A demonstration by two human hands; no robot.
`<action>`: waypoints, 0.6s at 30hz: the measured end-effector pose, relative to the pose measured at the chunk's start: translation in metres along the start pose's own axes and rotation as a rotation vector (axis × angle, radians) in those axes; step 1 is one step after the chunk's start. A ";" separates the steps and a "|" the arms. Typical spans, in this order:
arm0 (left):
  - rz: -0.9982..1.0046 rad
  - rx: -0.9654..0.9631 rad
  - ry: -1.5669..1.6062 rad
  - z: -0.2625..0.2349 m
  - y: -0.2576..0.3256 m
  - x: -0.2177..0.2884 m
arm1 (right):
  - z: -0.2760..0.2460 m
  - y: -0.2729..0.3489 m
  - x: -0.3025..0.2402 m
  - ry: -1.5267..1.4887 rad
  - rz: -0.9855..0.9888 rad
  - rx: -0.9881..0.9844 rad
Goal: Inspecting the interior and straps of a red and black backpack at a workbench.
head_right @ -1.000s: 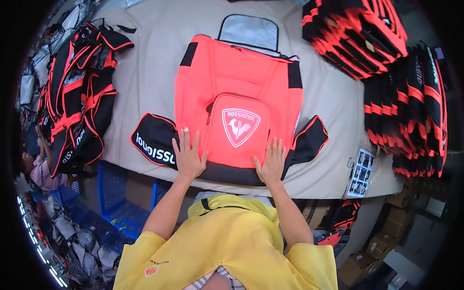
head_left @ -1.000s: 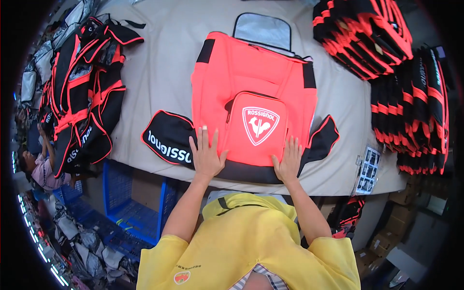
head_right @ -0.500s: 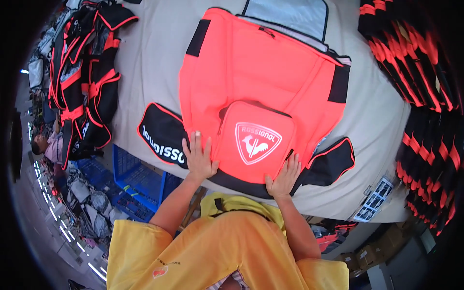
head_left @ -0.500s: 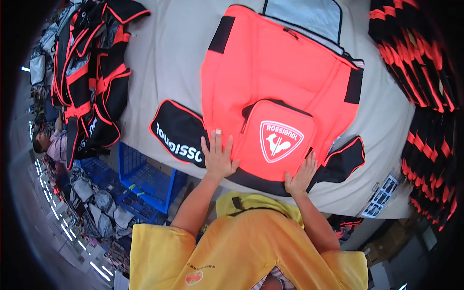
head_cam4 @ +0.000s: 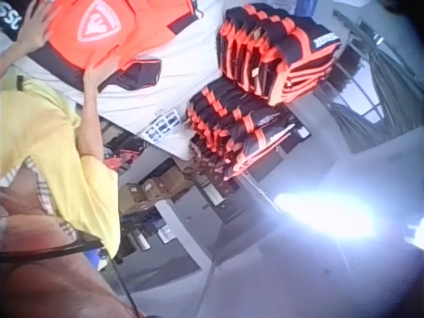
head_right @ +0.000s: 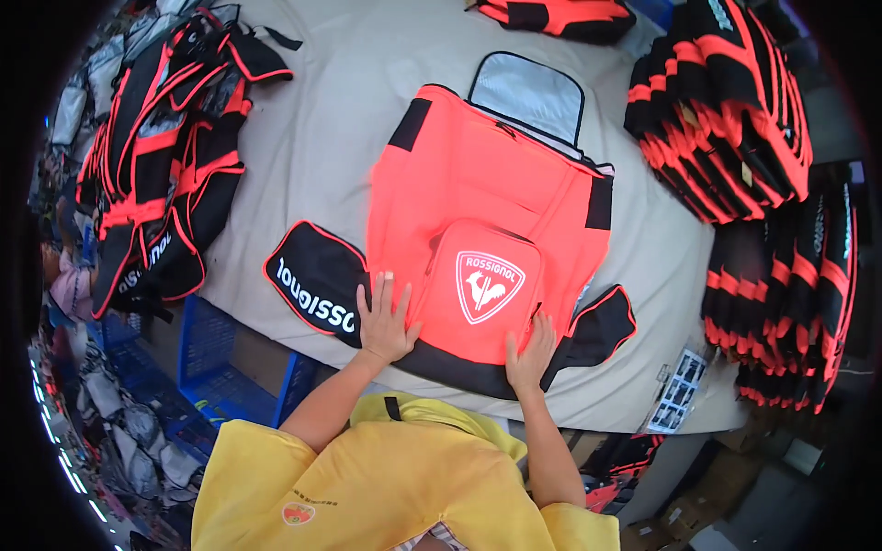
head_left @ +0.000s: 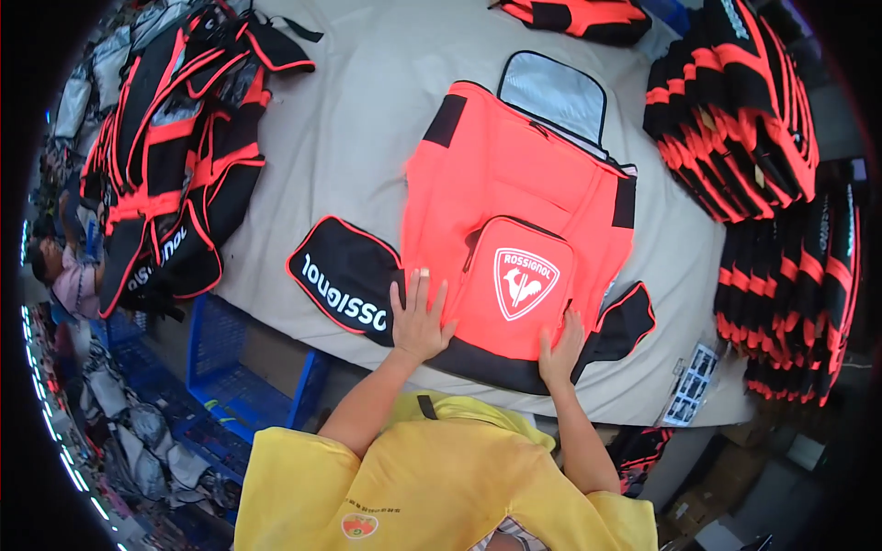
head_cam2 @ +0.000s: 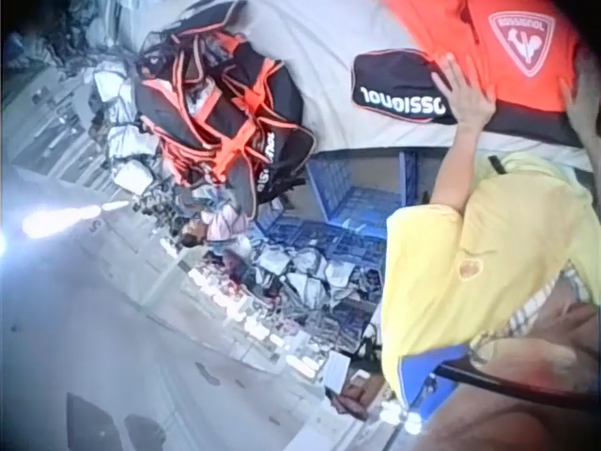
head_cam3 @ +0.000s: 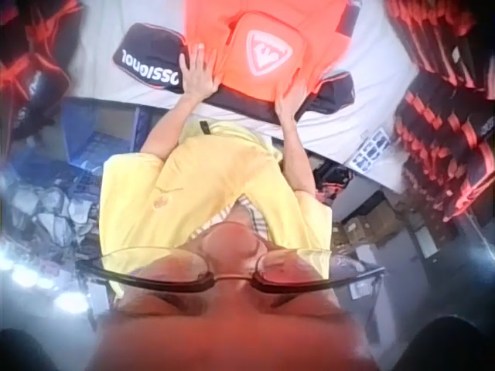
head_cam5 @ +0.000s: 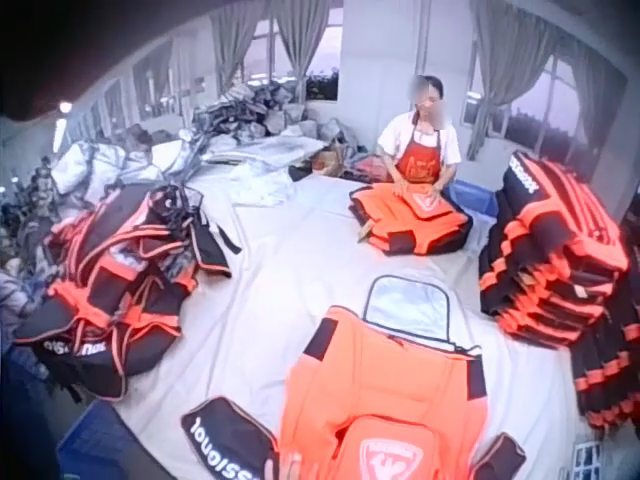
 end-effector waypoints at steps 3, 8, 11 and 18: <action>0.020 0.058 0.051 -0.009 0.005 -0.005 | -0.033 -0.036 -0.064 -0.081 0.029 0.118; -0.010 0.021 0.105 -0.042 0.021 0.003 | -0.004 -0.104 -0.205 0.047 -0.447 -0.160; -0.050 0.009 0.201 -0.044 0.052 0.000 | 0.035 -0.124 -0.215 0.475 -0.231 -0.449; -0.086 0.089 0.185 -0.028 0.081 -0.017 | 0.071 -0.132 -0.194 0.499 -0.294 -0.726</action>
Point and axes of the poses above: each hand's wrist, its own y-axis away from the middle knuckle, its own z-axis out of the palm, x = y × z, the point moved 7 cm from there along -y, towards the middle knuckle, and after that the axes turned 6 degrees about -x, right-handed, at the moved point
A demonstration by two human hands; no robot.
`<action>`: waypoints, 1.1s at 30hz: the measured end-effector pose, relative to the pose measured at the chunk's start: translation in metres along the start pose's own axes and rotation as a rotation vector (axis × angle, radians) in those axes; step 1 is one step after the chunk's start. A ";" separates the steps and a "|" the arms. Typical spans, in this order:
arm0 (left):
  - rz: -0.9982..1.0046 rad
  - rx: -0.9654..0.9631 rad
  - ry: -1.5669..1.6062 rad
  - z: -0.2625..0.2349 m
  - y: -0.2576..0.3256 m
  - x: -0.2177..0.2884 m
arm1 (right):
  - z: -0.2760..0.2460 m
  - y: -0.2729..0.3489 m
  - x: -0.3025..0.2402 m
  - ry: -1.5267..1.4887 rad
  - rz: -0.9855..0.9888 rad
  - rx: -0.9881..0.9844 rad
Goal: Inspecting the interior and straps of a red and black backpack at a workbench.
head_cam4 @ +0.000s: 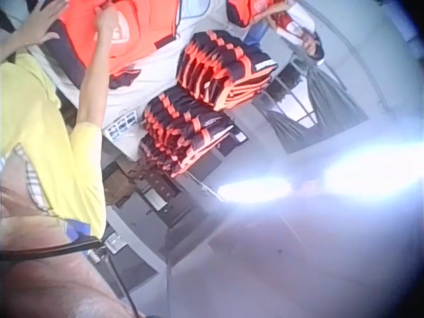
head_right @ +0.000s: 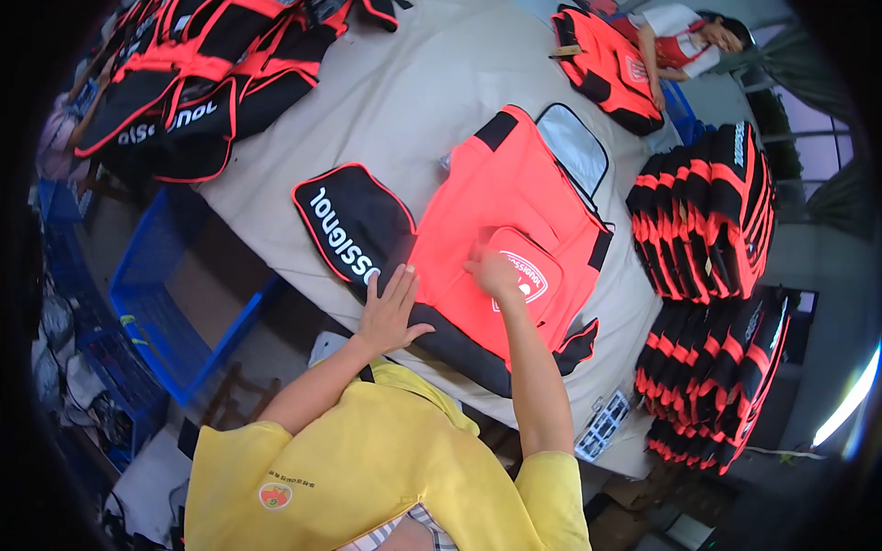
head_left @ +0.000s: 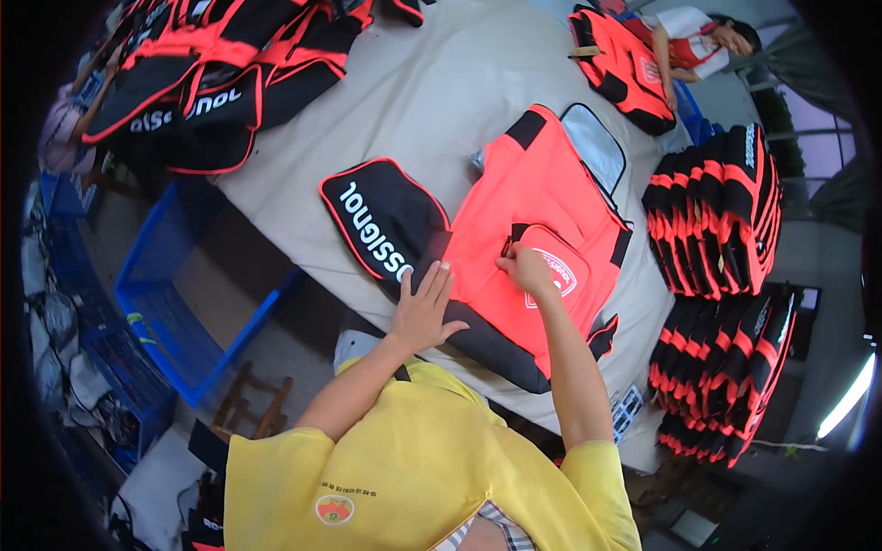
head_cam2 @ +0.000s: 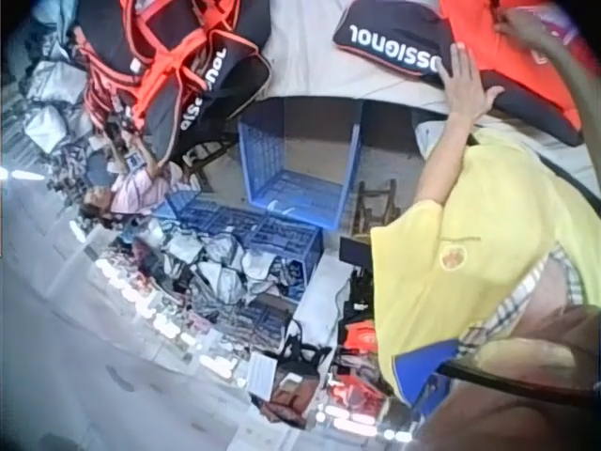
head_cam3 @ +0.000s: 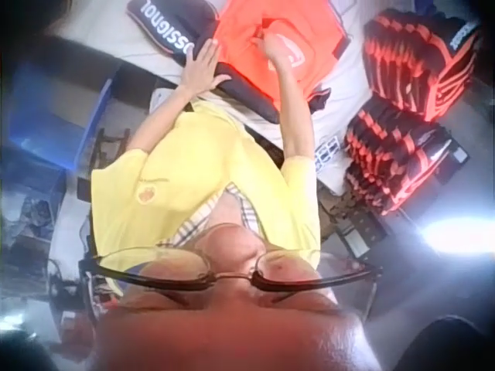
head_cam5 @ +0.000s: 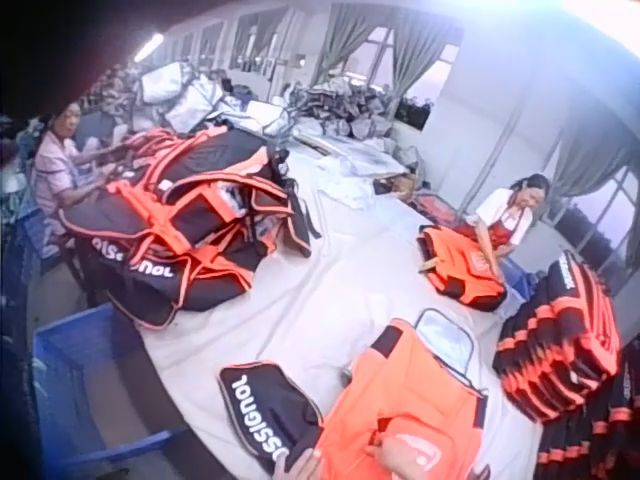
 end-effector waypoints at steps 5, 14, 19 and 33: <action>0.044 0.042 0.053 0.001 -0.001 0.001 | 0.016 -0.014 0.037 -0.749 0.135 -0.066; 0.022 0.019 0.114 0.011 0.000 -0.005 | 0.039 0.086 -0.065 -0.170 -0.254 0.382; 0.031 -0.106 0.104 0.026 -0.005 -0.003 | 0.053 0.130 -0.088 -0.168 -0.187 0.266; 0.041 -0.091 -0.047 0.025 -0.007 0.004 | 0.053 0.184 0.143 -0.408 0.076 0.423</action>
Point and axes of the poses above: each hand's wrist, its own y-axis away from the middle knuckle, its own z-axis out of the palm, x = y × z, the point moved 7 cm from there along -y, towards the middle knuckle, and after that the axes turned 6 degrees about -x, right-handed, at the moved point
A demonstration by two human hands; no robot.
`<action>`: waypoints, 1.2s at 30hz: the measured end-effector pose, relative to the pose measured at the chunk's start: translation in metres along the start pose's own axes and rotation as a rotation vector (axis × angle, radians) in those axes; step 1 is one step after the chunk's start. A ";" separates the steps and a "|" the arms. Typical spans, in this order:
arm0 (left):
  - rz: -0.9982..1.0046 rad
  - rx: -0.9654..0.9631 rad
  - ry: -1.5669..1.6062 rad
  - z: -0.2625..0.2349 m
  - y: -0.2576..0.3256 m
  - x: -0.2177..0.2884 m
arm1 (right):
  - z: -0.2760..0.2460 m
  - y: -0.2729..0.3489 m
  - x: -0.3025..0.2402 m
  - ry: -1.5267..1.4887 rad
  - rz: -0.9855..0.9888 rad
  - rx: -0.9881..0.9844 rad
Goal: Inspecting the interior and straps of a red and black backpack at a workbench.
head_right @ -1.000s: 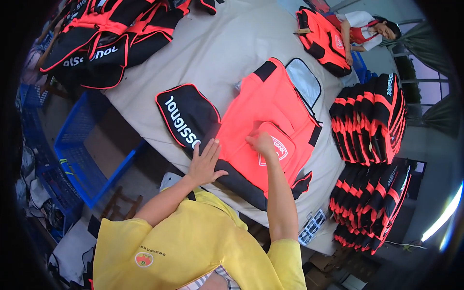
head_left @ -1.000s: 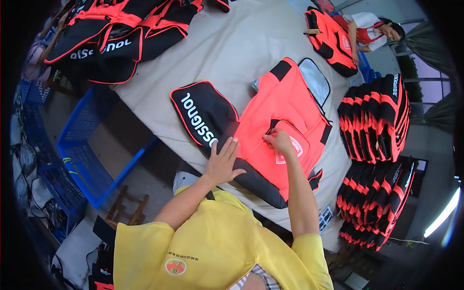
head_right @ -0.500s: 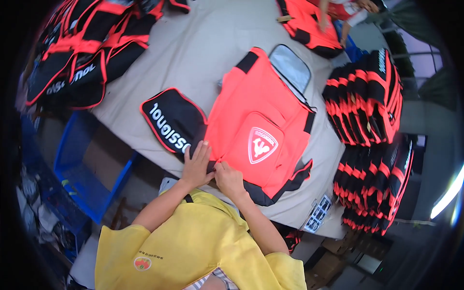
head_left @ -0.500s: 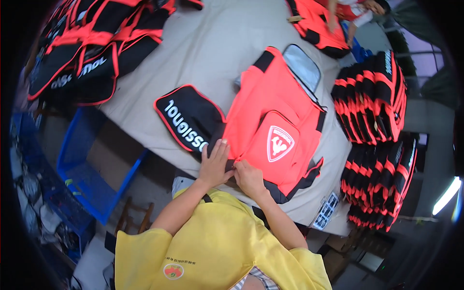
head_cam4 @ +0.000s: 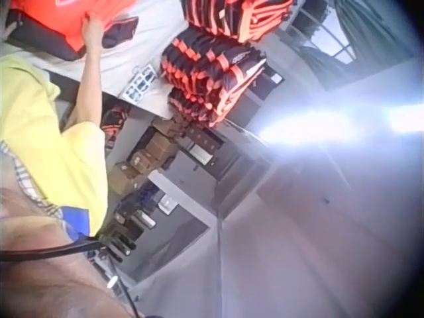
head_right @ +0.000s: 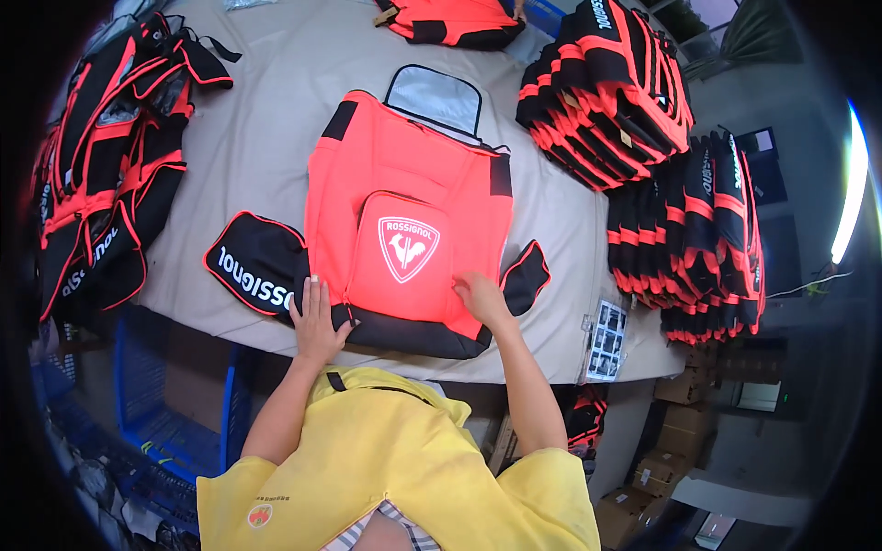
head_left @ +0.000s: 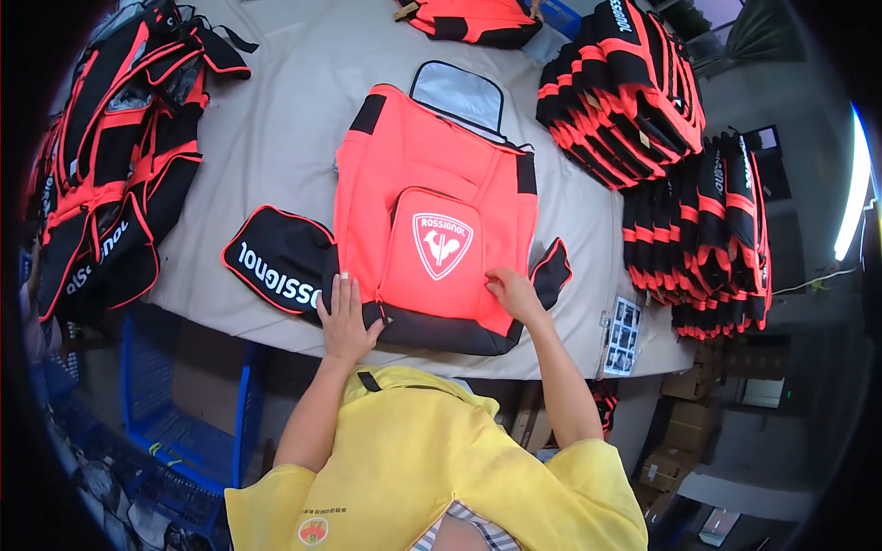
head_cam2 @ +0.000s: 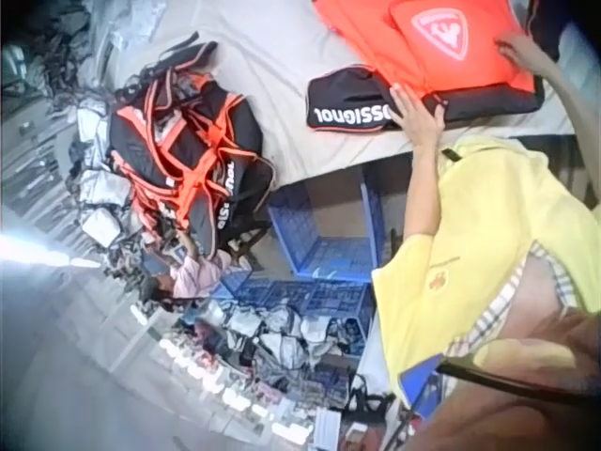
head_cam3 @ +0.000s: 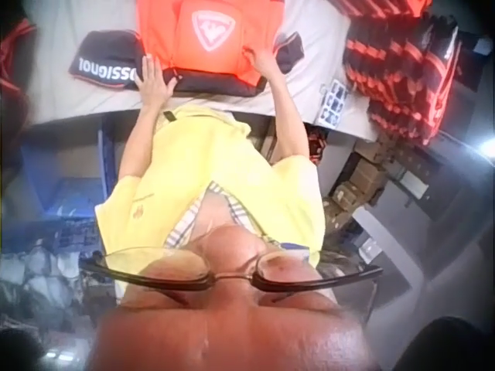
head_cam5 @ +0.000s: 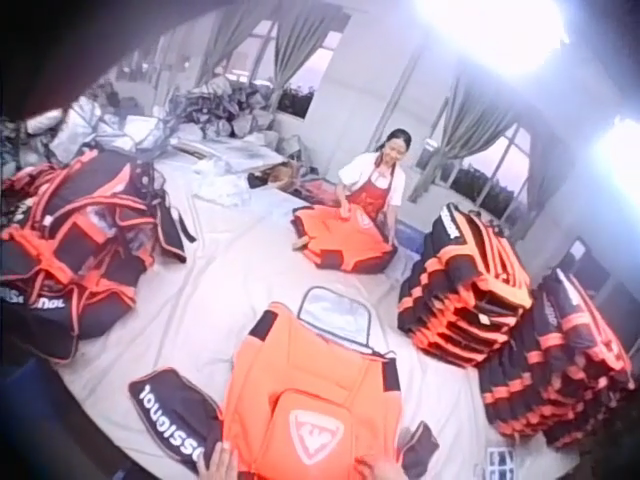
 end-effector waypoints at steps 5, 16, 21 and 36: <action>-0.062 -0.058 -0.055 0.001 0.002 0.002 | 0.007 0.034 -0.050 0.484 0.004 -0.159; -0.109 -0.110 -0.196 0.006 0.005 0.008 | 0.005 0.051 -0.029 -0.050 0.152 0.471; -0.174 -0.169 -0.172 0.002 -0.006 0.018 | 0.024 0.023 0.020 -0.130 0.158 0.137; -0.259 -0.276 -0.181 -0.008 -0.008 0.030 | 0.027 0.009 0.021 -0.734 0.267 0.452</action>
Point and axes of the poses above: each hand's wrist, its own y-axis away from the middle knuckle, its own z-axis out of the palm, x = y × z, the point moved 7 cm from there along -y, towards the middle knuckle, and after that the axes turned 6 degrees about -x, right-handed, at the moved point
